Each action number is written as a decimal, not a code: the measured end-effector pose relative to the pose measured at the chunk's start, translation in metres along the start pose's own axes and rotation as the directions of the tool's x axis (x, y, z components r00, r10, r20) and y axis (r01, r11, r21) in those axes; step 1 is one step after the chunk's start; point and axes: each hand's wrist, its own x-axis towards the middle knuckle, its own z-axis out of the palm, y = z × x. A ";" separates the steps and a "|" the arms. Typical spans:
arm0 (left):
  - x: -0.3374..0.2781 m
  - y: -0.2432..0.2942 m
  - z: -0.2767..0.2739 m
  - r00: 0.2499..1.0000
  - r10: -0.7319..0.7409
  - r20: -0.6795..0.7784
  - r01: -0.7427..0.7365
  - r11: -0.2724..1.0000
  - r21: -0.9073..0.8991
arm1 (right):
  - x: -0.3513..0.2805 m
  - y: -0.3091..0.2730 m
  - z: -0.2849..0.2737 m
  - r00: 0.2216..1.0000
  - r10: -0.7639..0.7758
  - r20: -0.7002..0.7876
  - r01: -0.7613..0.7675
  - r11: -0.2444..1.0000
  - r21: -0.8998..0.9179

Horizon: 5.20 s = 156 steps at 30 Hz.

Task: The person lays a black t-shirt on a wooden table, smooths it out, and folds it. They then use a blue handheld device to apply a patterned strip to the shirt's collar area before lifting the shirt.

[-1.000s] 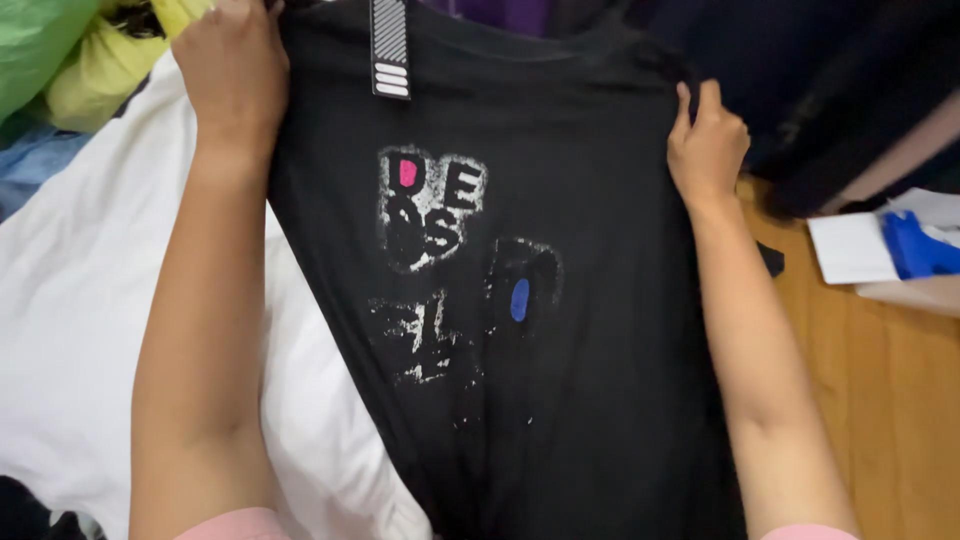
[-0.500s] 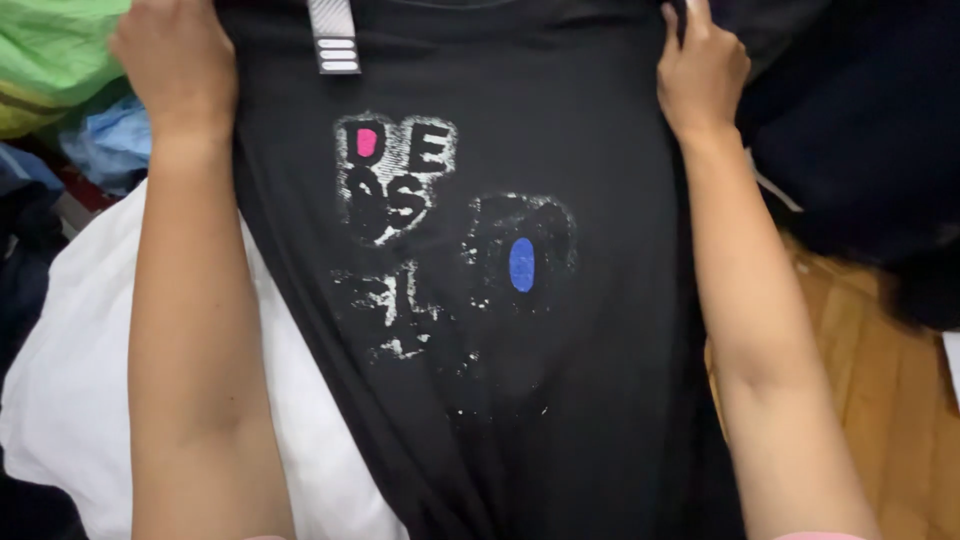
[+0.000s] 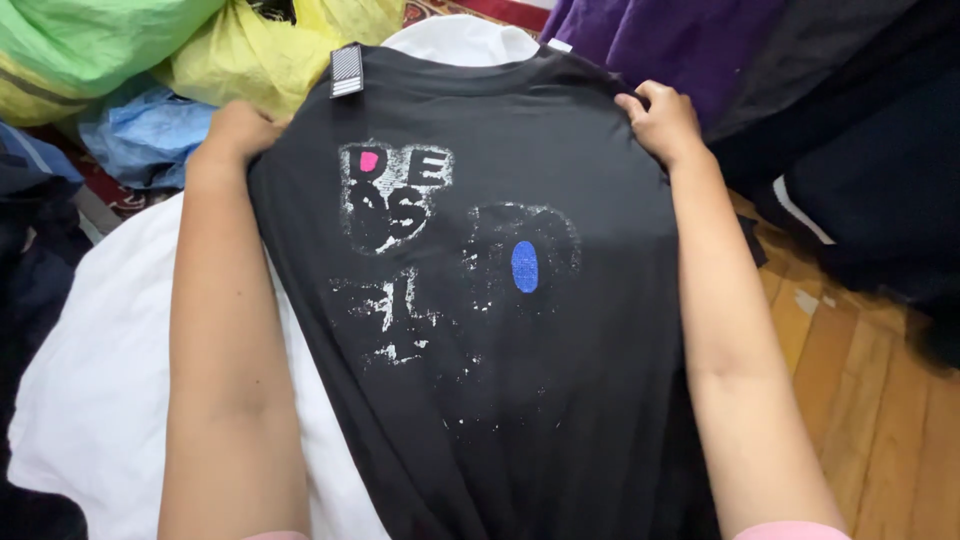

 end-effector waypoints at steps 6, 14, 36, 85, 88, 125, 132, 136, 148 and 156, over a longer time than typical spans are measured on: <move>-0.043 0.033 -0.028 0.977 -0.126 0.172 0.163 0.962 -0.219 | 0.010 0.033 0.025 0.993 0.011 -0.114 0.006 0.989 0.148; -0.030 0.006 -0.008 0.975 0.014 -0.220 -0.007 1.000 0.029 | -0.005 0.052 0.041 0.962 -0.065 -0.265 0.048 0.997 -0.068; -0.339 0.116 -0.037 0.962 0.083 -0.260 -0.115 0.987 -0.110 | -0.305 0.044 0.017 0.922 0.045 -0.384 0.069 0.958 0.278; -0.219 0.025 -0.134 0.673 0.445 -0.590 -0.387 0.893 0.231 | -0.381 -0.037 -0.063 0.891 0.144 0.430 -0.452 0.357 0.817; -0.201 0.040 -0.116 0.709 0.421 -0.566 -0.318 0.907 0.275 | -0.381 -0.049 -0.037 0.948 0.114 0.298 -0.296 0.664 0.687; -0.436 0.089 -0.126 0.885 -0.332 0.327 0.453 0.453 -0.768 | -0.417 -0.015 -0.018 0.924 -0.051 0.379 -0.312 0.470 0.825; -0.406 0.095 -0.116 0.957 -0.237 -0.166 0.060 0.725 -0.686 | -0.417 -0.033 -0.044 0.866 -0.146 0.477 -0.283 0.644 0.710; -0.315 0.002 -0.115 0.778 0.214 -0.591 -0.282 0.959 -0.023 | -0.426 -0.018 -0.040 0.876 -0.187 0.444 -0.197 0.701 0.685; -0.170 -0.017 -0.078 0.762 0.395 -0.513 0.142 0.671 0.728 | -0.457 -0.057 -0.019 0.654 -0.562 0.506 0.215 0.780 0.588; -0.167 -0.018 -0.063 0.913 0.185 -0.364 0.033 0.855 0.518 | -0.447 -0.064 0.013 0.728 -0.405 0.553 0.373 0.911 0.176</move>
